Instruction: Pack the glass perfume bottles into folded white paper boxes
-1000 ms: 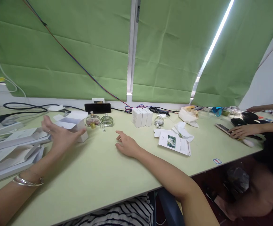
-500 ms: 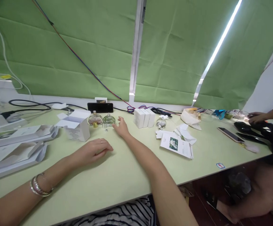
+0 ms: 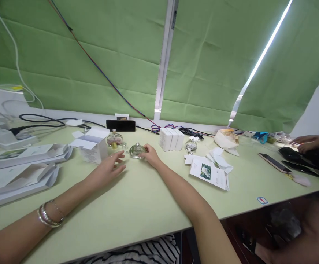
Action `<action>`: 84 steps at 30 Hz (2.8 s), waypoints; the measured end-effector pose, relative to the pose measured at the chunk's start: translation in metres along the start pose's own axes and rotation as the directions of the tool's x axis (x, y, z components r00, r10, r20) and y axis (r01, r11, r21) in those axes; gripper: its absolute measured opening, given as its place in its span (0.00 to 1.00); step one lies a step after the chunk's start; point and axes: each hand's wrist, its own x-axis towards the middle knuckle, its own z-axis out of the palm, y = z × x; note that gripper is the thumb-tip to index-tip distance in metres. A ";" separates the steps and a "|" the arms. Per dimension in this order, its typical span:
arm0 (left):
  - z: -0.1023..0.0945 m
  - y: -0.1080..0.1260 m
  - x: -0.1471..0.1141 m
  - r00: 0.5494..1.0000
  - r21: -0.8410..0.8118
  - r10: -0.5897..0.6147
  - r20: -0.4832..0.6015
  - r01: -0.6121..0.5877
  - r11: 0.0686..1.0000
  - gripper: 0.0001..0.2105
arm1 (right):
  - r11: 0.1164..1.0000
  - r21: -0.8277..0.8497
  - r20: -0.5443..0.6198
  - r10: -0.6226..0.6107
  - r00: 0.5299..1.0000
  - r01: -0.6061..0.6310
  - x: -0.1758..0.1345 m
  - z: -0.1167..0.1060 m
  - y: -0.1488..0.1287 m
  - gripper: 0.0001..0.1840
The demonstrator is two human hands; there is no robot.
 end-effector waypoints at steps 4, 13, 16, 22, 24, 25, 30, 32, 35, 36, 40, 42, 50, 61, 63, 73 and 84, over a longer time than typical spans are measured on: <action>-0.003 0.003 0.000 1.000 -0.046 -0.030 0.006 0.030 0.998 0.29 | 0.993 0.100 0.195 -0.074 0.978 0.055 -0.008 -0.003 -0.010 0.07; -0.006 0.018 -0.007 0.992 0.015 0.005 0.126 -0.007 1.000 0.17 | 0.990 0.105 0.165 -0.115 0.980 0.098 -0.007 0.001 -0.004 0.17; -0.007 0.017 -0.007 0.989 0.061 0.031 0.145 -0.040 0.997 0.11 | 0.986 -0.048 0.143 -0.150 0.978 0.158 -0.001 0.006 -0.003 0.15; -0.009 0.019 -0.008 0.982 0.047 0.063 0.179 -0.073 0.996 0.09 | 0.894 -0.273 0.256 -0.287 0.923 0.354 0.028 0.035 -0.012 0.08; -0.010 0.020 -0.008 0.982 0.041 0.060 0.181 -0.069 0.997 0.09 | 0.907 -0.268 0.230 -0.268 0.935 0.326 0.031 0.041 -0.014 0.07; -0.010 0.020 -0.009 0.981 0.042 0.056 0.183 -0.065 0.997 0.09 | 0.916 -0.263 0.206 -0.255 0.945 0.304 0.031 0.041 -0.013 0.08; -0.010 0.018 -0.009 0.980 0.046 0.053 0.189 -0.063 0.997 0.09 | 0.960 -0.203 0.080 -0.180 0.980 0.193 0.011 0.026 -0.008 0.07; -0.010 0.017 -0.008 0.980 0.059 0.045 0.192 -0.057 0.997 0.09 | 0.974 -0.166 0.034 -0.153 0.988 0.157 0.000 0.018 -0.005 0.07; -0.010 0.016 -0.008 0.979 0.063 0.038 0.200 -0.051 0.997 0.09 | 0.987 -0.110 -0.004 -0.120 0.993 0.119 -0.014 0.011 0.000 0.07; -0.010 0.016 -0.008 0.978 0.057 0.040 0.203 -0.052 0.997 0.09 | 0.990 -0.092 -0.017 -0.111 0.994 0.109 -0.019 0.009 0.001 0.06; -0.010 0.013 -0.006 0.976 0.040 0.060 0.210 -0.070 0.997 0.10 | 0.996 -0.013 -0.138 -0.086 0.987 0.085 -0.032 0.006 -0.001 0.05; -0.010 0.012 -0.006 0.974 0.033 0.074 0.212 -0.083 0.996 0.10 | 0.994 0.052 -0.195 -0.082 0.977 0.094 -0.037 0.005 -0.007 0.06; -0.009 0.010 -0.005 0.971 0.004 0.110 0.212 -0.114 0.994 0.09 | 0.899 0.230 -0.219 -0.324 0.920 0.372 -0.066 0.006 -0.052 0.09; -0.009 0.010 -0.005 0.972 -0.005 0.105 0.208 -0.107 0.994 0.10 | 0.915 0.220 -0.054 -0.335 0.941 0.338 -0.065 0.005 -0.051 0.06; -0.009 0.009 -0.005 0.972 0.002 0.104 0.209 -0.107 0.994 0.10 | 0.916 0.193 -0.032 -0.353 0.935 0.352 -0.064 0.002 -0.052 0.05; -0.010 0.012 -0.005 0.970 0.008 0.091 0.225 -0.095 0.995 0.10 | 0.927 0.134 0.065 -0.360 0.931 0.349 -0.057 -0.010 -0.053 0.04; -0.012 0.014 -0.007 0.971 -0.016 0.088 0.220 -0.087 0.996 0.10 | 0.917 0.005 0.110 -0.396 0.911 0.398 -0.060 -0.015 -0.068 0.03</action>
